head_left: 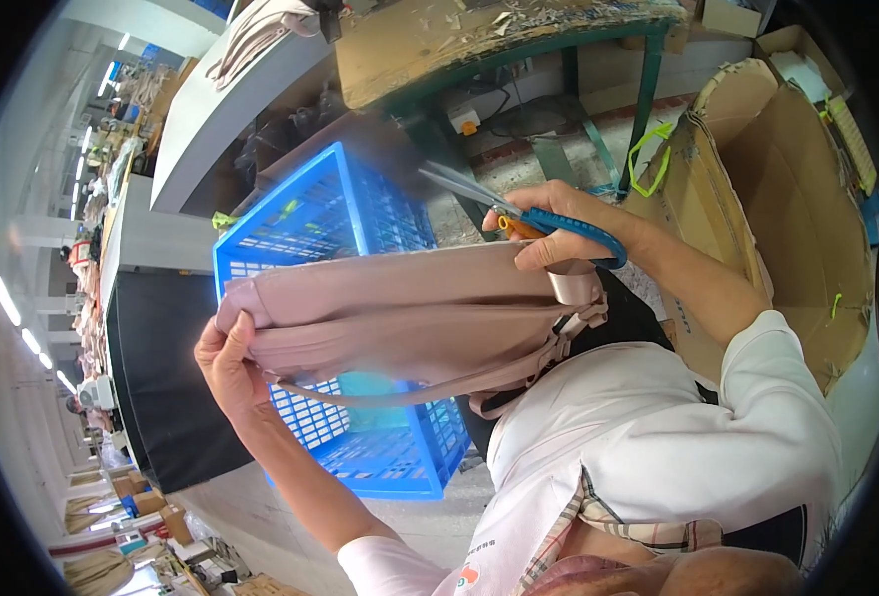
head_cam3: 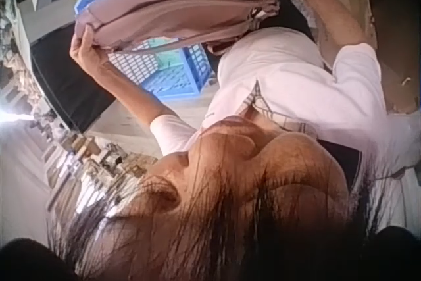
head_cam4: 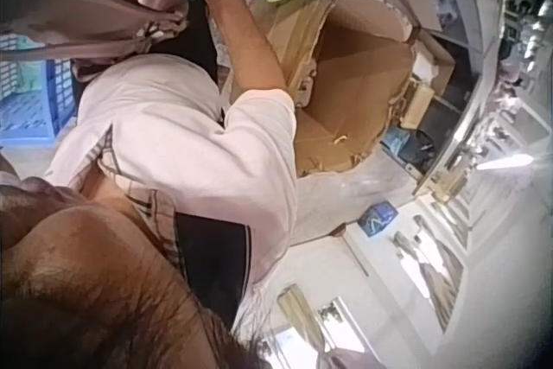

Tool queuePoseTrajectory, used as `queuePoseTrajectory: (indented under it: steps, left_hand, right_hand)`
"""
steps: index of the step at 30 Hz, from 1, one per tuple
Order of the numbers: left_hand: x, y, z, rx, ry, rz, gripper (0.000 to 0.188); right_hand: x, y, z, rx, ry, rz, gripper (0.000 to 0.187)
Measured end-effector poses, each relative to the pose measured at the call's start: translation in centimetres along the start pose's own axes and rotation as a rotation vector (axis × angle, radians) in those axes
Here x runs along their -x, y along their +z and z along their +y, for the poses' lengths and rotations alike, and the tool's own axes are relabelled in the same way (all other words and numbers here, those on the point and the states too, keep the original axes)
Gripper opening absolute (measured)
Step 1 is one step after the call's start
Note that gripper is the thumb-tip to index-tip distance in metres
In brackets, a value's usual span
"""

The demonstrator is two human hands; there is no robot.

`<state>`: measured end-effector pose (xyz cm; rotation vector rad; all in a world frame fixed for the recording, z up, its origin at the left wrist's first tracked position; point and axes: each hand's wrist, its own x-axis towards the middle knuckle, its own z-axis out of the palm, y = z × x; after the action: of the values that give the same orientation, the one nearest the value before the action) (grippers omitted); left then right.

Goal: Trimming excess threads or material from backpacks using scissors.

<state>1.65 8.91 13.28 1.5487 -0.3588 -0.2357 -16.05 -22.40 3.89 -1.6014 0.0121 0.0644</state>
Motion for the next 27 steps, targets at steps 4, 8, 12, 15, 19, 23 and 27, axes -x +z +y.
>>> queuePoseTrajectory:
  steps: [4, 8, 12, 15, 19, 23, 27]
  left_hand:
    - [-1.9, 1.3, -0.1, -0.031, -0.055, -0.054, 0.014]
    - [-3.6, 1.4, -1.5, -0.022, -0.068, -0.086, 0.018]
    - [-4.3, 1.6, -3.3, 0.039, -0.15, -0.173, 0.021]
    - [-4.8, 2.0, -4.2, 0.041, -0.17, -0.198, 0.021]
    - [-5.1, 2.5, -4.7, 0.042, -0.171, -0.219, 0.02]
    - [-5.6, 1.8, -5.5, 0.031, -0.173, -0.209, 0.021]
    - [-5.1, 1.2, -5.9, 0.014, -0.181, -0.128, 0.021]
  right_hand:
    - [1.4, -0.3, 0.2, -0.052, 0.022, 0.042, 0.042]
    - [3.8, -1.2, 2.7, -0.24, 0.026, 0.102, 0.041]
    - [6.5, -1.2, 3.9, -0.326, 0.134, 0.121, 0.043]
    - [7.5, -0.8, 4.8, -0.359, 0.178, 0.124, 0.046]
    - [8.1, -1.3, 5.5, -0.58, 0.187, 0.149, 0.043]
    - [8.5, -2.2, 7.5, -0.784, 0.164, 0.107, 0.047]
    - [8.6, -2.0, 7.1, -0.772, 0.18, 0.122, 0.045]
